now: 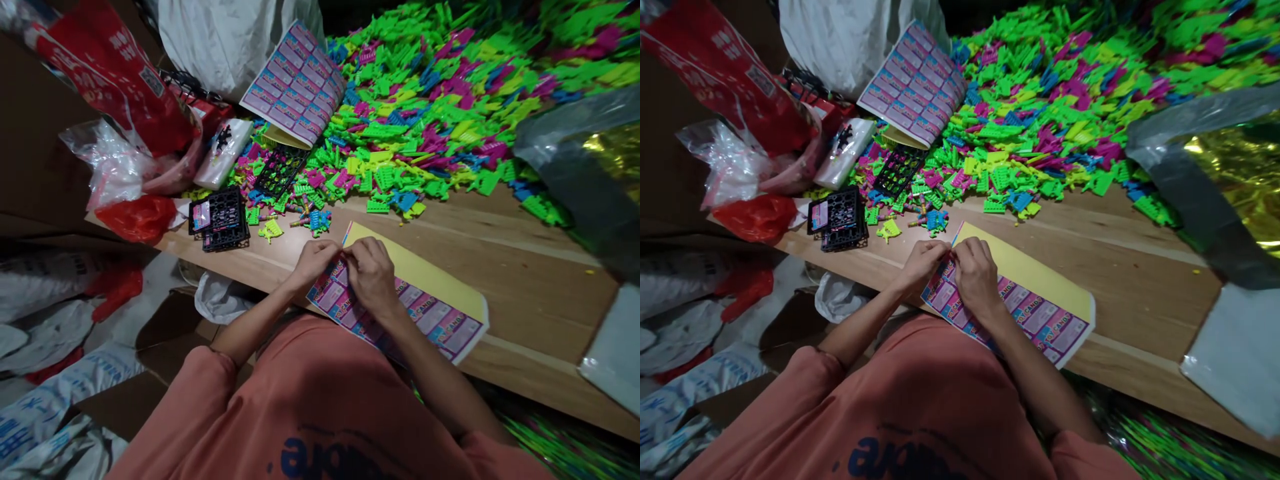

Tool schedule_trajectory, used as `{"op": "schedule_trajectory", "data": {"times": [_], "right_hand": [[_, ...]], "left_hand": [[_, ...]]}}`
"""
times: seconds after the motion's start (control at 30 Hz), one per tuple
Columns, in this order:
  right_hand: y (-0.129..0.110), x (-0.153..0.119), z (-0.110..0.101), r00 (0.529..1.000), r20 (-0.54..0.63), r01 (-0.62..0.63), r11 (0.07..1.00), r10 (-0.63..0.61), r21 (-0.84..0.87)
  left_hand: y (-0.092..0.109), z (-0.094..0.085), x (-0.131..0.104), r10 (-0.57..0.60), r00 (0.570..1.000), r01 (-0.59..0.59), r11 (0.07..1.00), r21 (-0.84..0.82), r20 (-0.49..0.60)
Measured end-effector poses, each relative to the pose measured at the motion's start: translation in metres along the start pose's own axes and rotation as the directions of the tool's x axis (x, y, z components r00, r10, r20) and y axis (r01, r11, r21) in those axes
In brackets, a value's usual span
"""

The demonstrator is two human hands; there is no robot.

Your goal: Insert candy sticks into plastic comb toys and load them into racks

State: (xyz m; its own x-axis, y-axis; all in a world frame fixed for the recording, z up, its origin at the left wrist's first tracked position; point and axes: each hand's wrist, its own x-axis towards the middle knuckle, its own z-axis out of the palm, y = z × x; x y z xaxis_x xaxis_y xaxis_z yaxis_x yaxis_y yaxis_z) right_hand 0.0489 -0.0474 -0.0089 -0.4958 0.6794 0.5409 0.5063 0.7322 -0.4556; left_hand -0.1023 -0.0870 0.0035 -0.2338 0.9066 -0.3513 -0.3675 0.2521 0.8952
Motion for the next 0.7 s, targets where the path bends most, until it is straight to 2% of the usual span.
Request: {"op": "schedule_trajectory", "data": {"times": [0.17, 0.27, 0.4, 0.47, 0.53, 0.6, 0.67, 0.7], "right_hand": [[0.008, -0.008, 0.001, 0.991, -0.05, 0.133, 0.986, -0.128, 0.102], [0.015, -0.011, -0.004, 0.986, -0.076, 0.163, 0.965, -0.15, 0.205], [0.019, -0.016, -0.014, 0.983, -0.128, 0.169, 0.93, -0.133, 0.327], [0.019, -0.019, -0.016, 0.991, -0.134, 0.068, 0.914, -0.016, 0.4], [0.02, -0.02, -0.015, 0.971, -0.129, -0.105, 0.851, 0.199, 0.515], [0.025, -0.018, -0.013, 0.886, -0.118, -0.258, 0.69, 0.448, 0.676], [0.032, -0.013, -0.013, 0.768, -0.062, -0.307, 0.451, 0.638, 0.838], [0.037, -0.01, -0.013, 0.719, -0.013, -0.3, 0.327, 0.695, 0.896]], "left_hand": [[-0.001, 0.004, 0.0, -0.038, 0.999, 0.039, 0.999, 0.022, -0.032], [-0.004, 0.003, 0.004, -0.06, 0.998, 0.061, 0.997, 0.053, -0.032], [-0.011, -0.002, 0.015, -0.027, 0.998, 0.037, 0.987, 0.157, -0.06], [-0.014, -0.005, 0.021, 0.008, 0.996, 0.014, 0.971, 0.24, -0.091], [-0.016, -0.006, 0.024, 0.048, 0.992, -0.007, 0.944, 0.329, -0.117], [-0.017, -0.006, 0.025, 0.085, 0.988, -0.024, 0.912, 0.409, -0.132], [-0.018, -0.006, 0.022, 0.115, 0.984, -0.037, 0.878, 0.478, -0.136], [-0.019, -0.006, 0.021, 0.126, 0.983, -0.042, 0.86, 0.508, -0.132]]}}
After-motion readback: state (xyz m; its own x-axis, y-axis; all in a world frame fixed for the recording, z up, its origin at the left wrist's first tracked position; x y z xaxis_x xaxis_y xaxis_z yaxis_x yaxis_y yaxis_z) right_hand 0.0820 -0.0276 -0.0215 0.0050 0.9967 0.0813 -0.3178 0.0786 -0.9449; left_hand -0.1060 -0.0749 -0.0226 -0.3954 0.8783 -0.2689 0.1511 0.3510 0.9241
